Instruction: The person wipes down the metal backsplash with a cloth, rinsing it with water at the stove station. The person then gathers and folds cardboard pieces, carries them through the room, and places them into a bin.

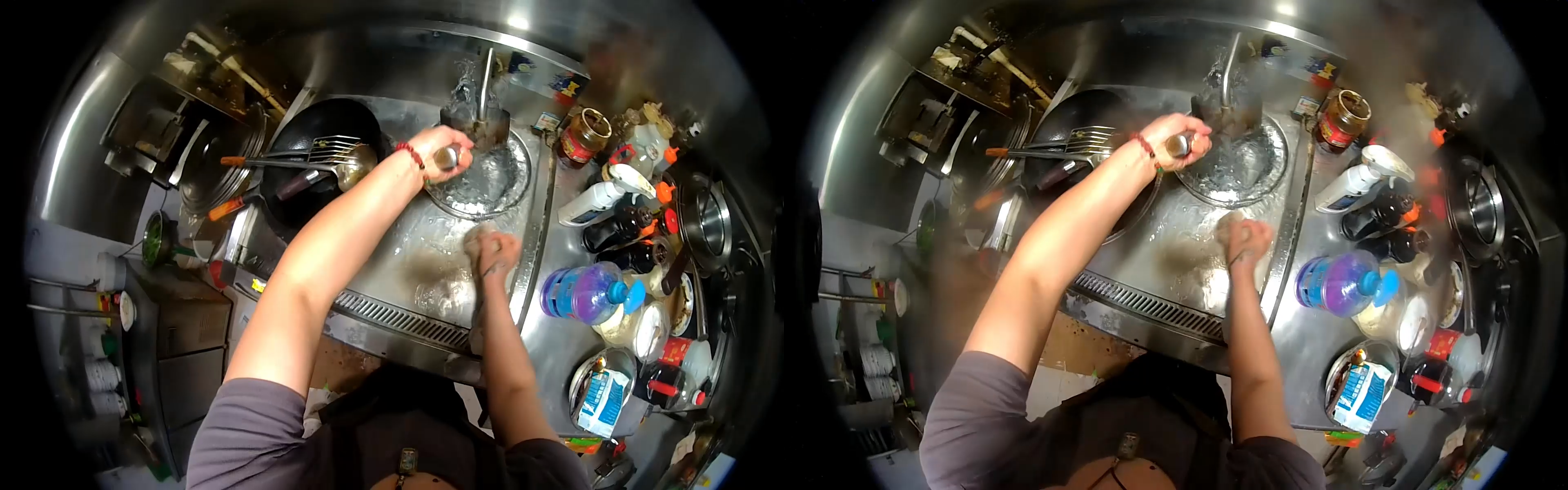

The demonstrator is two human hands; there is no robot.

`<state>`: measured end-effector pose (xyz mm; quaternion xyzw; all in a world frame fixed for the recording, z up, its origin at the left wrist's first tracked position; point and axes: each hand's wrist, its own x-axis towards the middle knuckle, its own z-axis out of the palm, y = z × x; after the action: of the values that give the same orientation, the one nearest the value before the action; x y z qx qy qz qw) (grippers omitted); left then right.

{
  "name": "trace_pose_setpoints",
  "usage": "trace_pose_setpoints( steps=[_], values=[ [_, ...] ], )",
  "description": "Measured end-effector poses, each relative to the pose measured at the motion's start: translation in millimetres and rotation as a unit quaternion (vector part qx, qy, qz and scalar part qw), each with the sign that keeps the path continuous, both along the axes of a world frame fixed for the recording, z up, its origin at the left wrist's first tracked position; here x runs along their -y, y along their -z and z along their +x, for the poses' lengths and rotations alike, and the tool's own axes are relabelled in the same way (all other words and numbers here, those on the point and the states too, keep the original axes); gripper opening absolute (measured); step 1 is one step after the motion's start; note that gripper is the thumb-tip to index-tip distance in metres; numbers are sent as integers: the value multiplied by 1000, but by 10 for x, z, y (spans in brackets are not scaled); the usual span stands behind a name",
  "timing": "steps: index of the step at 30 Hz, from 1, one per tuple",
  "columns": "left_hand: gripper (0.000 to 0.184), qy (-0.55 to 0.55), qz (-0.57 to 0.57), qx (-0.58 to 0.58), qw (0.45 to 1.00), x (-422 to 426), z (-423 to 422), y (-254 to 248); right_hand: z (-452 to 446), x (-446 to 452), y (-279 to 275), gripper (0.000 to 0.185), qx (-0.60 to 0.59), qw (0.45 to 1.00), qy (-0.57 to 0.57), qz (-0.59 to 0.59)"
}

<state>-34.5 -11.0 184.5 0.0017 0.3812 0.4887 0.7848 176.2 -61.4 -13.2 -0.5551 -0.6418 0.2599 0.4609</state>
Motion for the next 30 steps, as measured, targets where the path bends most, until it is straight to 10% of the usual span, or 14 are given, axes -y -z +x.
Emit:
trace_pose_setpoints(
  steps=[4,8,10,12,16,24,26,30],
  values=[
    [11,38,-24,-94,995,601,-82,100,-36,-187,333,26,328,939,43,91],
    [9,102,50,-287,951,1543,-56,-51,-114,57,461,32,350,931,-80,69],
    [14,124,28,-339,932,1980,-61,-45,-47,77,241,31,130,915,-350,-156],
    [24,137,46,-406,902,2385,-47,-73,-136,50,182,24,151,894,-352,-234],
    [53,186,80,-660,724,2892,18,-36,-436,605,226,32,275,943,-173,74],
    [54,163,168,-762,604,2676,-117,372,-417,526,-148,28,232,862,-266,-364],
    [47,159,169,-766,600,2305,-152,412,-213,783,291,31,344,914,-216,-16],
    [35,164,109,-838,509,1476,-94,847,-156,891,356,42,343,911,-229,12]
  ],
)
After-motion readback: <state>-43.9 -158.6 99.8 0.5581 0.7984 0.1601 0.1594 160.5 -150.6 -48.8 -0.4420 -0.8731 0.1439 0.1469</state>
